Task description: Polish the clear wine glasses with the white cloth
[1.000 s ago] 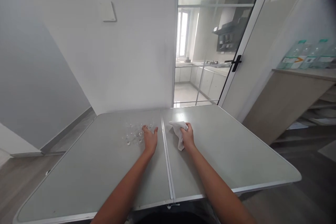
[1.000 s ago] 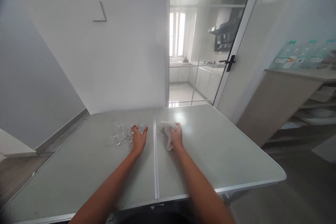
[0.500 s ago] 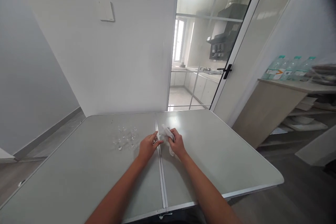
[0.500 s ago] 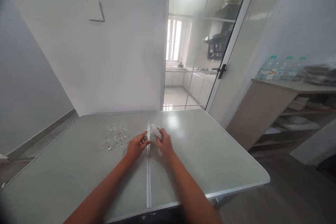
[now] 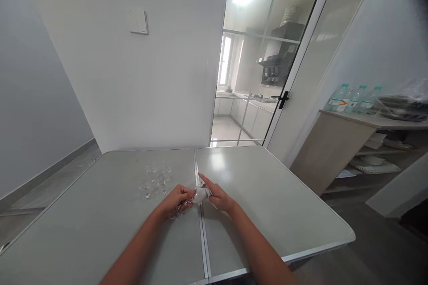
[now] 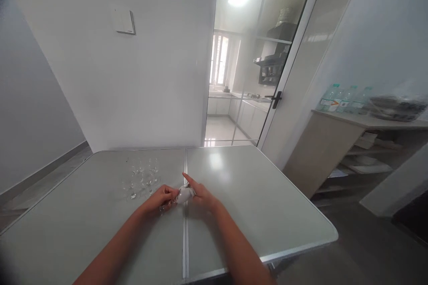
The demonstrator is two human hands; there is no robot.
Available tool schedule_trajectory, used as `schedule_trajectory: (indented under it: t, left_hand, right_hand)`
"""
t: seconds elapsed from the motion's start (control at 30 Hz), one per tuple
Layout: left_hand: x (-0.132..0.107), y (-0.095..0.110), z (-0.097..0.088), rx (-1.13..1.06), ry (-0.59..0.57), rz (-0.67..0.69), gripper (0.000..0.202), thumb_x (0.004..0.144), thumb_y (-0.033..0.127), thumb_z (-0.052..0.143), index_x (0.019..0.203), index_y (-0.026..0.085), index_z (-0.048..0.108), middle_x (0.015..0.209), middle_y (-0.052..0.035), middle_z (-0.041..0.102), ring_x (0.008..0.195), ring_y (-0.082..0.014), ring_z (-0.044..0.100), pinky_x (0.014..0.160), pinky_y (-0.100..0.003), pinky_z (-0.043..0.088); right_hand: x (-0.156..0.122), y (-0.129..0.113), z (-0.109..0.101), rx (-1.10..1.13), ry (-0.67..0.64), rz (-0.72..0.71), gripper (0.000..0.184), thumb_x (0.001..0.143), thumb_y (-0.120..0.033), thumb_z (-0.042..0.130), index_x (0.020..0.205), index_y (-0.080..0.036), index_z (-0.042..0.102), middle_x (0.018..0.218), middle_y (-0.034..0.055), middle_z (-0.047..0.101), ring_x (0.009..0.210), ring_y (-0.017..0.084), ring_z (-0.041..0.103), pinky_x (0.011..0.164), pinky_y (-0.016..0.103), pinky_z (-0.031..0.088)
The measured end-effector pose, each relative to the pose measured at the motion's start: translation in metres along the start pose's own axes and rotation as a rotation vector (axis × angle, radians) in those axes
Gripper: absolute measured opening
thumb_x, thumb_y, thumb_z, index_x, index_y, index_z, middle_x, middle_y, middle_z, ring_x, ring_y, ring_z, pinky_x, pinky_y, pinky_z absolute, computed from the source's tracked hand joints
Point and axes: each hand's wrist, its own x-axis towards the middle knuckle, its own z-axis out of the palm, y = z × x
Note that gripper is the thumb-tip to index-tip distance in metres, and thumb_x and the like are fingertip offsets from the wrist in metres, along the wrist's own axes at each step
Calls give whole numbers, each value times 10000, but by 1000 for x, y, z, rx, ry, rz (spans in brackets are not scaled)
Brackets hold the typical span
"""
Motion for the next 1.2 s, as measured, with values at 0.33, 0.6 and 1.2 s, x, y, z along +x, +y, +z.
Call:
schedule_trajectory:
  t: [0.33,0.6,1.2]
  left_hand:
    - [2,-8,-1,730,401,371,476,798,482,734,1235,293,708,897,-75,730,787,-208,618,778,-311,448]
    - [-1,1,13,448,265,224,481,801,599,663,1019,182,764,673,-6,636,617,-156,552,625,-249,400]
    - [5,-9,18,625,391,304,517,831,601,663,1110,175,752,692,-46,677,586,-143,558,586,-230,364]
  right_hand:
    - [3,-6,8,487,235,352,1008,559,-124,501,1539,-289,335,738,-41,560,611,142,469,551,235,356]
    - [-2,-4,7,284,196,230,894,619,-104,494,1496,-268,435,736,-35,575,605,125,442,558,230,358]
    - [0,-10,4,464,270,276,935,530,-99,478,1455,-236,483,723,-30,587,604,131,468,546,226,343]
